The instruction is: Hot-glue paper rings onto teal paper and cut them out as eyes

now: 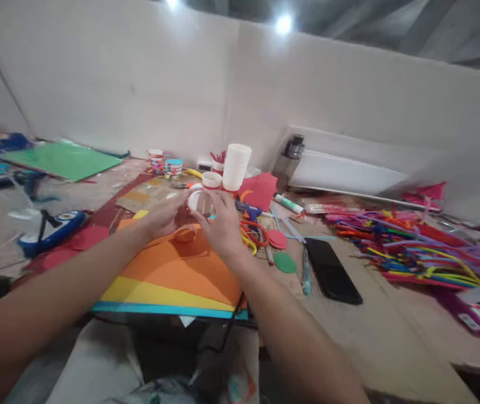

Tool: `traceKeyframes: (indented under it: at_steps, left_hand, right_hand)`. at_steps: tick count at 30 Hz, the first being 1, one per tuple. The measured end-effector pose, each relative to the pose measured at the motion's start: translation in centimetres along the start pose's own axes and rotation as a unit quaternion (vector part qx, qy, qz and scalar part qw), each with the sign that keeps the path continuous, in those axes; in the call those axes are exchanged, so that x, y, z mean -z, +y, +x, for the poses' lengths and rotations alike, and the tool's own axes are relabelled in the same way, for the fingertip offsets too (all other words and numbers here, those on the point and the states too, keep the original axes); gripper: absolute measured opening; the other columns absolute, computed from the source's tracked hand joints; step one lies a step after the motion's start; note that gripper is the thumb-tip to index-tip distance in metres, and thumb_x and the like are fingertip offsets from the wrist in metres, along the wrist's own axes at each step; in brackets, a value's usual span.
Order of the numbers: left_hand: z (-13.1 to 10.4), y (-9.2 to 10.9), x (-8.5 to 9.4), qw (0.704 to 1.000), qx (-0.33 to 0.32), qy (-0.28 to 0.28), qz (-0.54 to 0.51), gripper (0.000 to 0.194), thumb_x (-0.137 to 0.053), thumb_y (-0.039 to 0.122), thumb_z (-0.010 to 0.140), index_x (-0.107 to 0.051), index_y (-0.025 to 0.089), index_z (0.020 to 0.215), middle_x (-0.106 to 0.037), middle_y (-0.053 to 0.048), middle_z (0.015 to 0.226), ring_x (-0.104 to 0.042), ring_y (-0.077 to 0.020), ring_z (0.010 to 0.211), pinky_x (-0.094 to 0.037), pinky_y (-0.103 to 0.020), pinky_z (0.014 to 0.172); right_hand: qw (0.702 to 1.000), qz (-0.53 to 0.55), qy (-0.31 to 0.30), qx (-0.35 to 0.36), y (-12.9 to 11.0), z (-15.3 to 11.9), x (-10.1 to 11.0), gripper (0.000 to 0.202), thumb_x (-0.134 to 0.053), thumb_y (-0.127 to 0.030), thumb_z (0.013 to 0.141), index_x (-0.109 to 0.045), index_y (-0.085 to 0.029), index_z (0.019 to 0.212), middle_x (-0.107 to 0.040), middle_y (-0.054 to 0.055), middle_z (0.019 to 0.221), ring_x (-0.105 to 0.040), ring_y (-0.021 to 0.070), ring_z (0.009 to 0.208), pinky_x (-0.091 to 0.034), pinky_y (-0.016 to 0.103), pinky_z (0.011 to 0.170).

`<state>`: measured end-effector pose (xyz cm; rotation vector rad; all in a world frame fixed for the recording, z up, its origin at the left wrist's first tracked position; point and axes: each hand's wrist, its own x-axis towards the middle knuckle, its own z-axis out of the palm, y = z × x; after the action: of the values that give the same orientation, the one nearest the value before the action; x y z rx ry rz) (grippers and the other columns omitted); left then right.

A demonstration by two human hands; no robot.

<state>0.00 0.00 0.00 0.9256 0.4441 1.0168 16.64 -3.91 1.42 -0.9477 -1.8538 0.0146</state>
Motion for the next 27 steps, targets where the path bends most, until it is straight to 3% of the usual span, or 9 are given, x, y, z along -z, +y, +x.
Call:
traceKeyframes:
  at_steps: [3, 7, 10, 16, 19, 21, 25, 27]
  left_hand:
    - [-0.2, 0.7, -0.4, 1.000, -0.001, 0.019, -0.015, 0.029, -0.052, 0.039, 0.099, -0.065, 0.019, 0.116, -0.072, -0.004, 0.083, -0.068, -0.0149, 0.073, -0.057, -0.029, 0.074]
    - [-0.4, 1.4, -0.9, 0.997, 0.017, 0.070, -0.023, 0.031, -0.049, 0.041, 0.100, -0.064, 0.017, 0.111, -0.073, -0.006, 0.084, -0.073, -0.0199, 0.075, -0.054, -0.028, 0.064]
    - [-0.5, 1.8, -1.0, 0.994, 0.033, 0.099, -0.026, 0.034, -0.050, 0.047, 0.098, -0.063, 0.018, 0.108, -0.072, -0.005, 0.080, -0.071, -0.0187, 0.065, -0.049, -0.025, 0.055]
    - [-0.5, 2.0, -1.0, 0.993, 0.032, 0.111, -0.023, 0.050, -0.049, 0.065, 0.092, -0.062, 0.017, 0.098, -0.071, -0.006, 0.075, -0.062, -0.0141, 0.052, -0.043, -0.022, 0.046]
    - [-0.6, 2.1, -1.1, 0.993, 0.035, 0.109, -0.021, 0.056, -0.045, 0.070, 0.090, -0.060, 0.016, 0.091, -0.070, -0.007, 0.072, -0.060, -0.0142, 0.051, -0.039, -0.021, 0.043]
    - [-0.7, 2.2, -1.3, 0.994, 0.038, 0.101, -0.018, 0.059, -0.043, 0.072, 0.090, -0.060, 0.015, 0.090, -0.070, -0.008, 0.072, -0.060, -0.0142, 0.050, -0.039, -0.021, 0.042]
    - [-0.8, 2.0, -1.4, 0.997, 0.026, 0.072, -0.003, 0.058, -0.045, 0.070, 0.090, -0.060, 0.014, 0.092, -0.071, -0.009, 0.079, -0.066, -0.0162, 0.059, -0.045, -0.022, 0.047]
    - [-0.7, 1.7, -1.3, 0.999, 0.011, 0.049, 0.005, 0.055, -0.049, 0.067, 0.091, -0.061, 0.014, 0.093, -0.071, -0.009, 0.081, -0.068, -0.0160, 0.063, -0.048, -0.022, 0.050]
  right_hand:
    - [0.999, -0.024, 0.014, -0.044, 0.6, 0.2, 0.6, 0.043, -0.074, -0.033, 0.083, -0.063, -0.018, 0.122, -0.065, 0.014, 0.119, -0.060, 0.0266, 0.112, -0.051, 0.042, 0.096]
    - [0.992, -0.052, -0.009, -0.112, 1.5, 0.2, 1.0, 0.039, -0.074, -0.030, 0.083, -0.065, -0.017, 0.119, -0.066, 0.013, 0.115, -0.063, 0.0254, 0.104, -0.051, 0.040, 0.092]
    - [0.983, -0.080, -0.066, -0.154, 2.0, 0.1, 0.9, 0.037, -0.075, -0.029, 0.081, -0.067, -0.014, 0.114, -0.067, 0.015, 0.112, -0.063, 0.0256, 0.101, -0.051, 0.039, 0.089]
    - [0.943, -0.195, -0.223, -0.150, 2.1, -0.4, 0.1, 0.029, -0.073, -0.023, 0.080, -0.070, -0.016, 0.108, -0.070, 0.015, 0.111, -0.063, 0.0274, 0.105, -0.047, 0.040, 0.091]
    - [0.923, -0.222, -0.260, -0.175, 2.2, -0.7, -0.2, 0.029, -0.073, -0.029, 0.080, -0.071, -0.017, 0.106, -0.069, 0.016, 0.113, -0.062, 0.0301, 0.106, -0.047, 0.042, 0.091]
    - [0.934, -0.206, -0.236, -0.172, 2.4, -0.8, -0.3, 0.031, -0.071, -0.034, 0.083, -0.070, -0.017, 0.110, -0.068, 0.016, 0.116, -0.061, 0.0310, 0.110, -0.046, 0.044, 0.094]
    - [0.982, -0.107, -0.108, -0.115, 2.2, -0.5, 0.1, 0.043, -0.069, -0.040, 0.086, -0.066, -0.017, 0.122, -0.065, 0.016, 0.120, -0.059, 0.0300, 0.114, -0.045, 0.046, 0.100]
    - [0.993, -0.047, -0.072, -0.081, 1.7, -0.4, 0.3, 0.047, -0.069, -0.042, 0.086, -0.063, -0.018, 0.126, -0.064, 0.016, 0.122, -0.058, 0.0292, 0.115, -0.046, 0.045, 0.100]
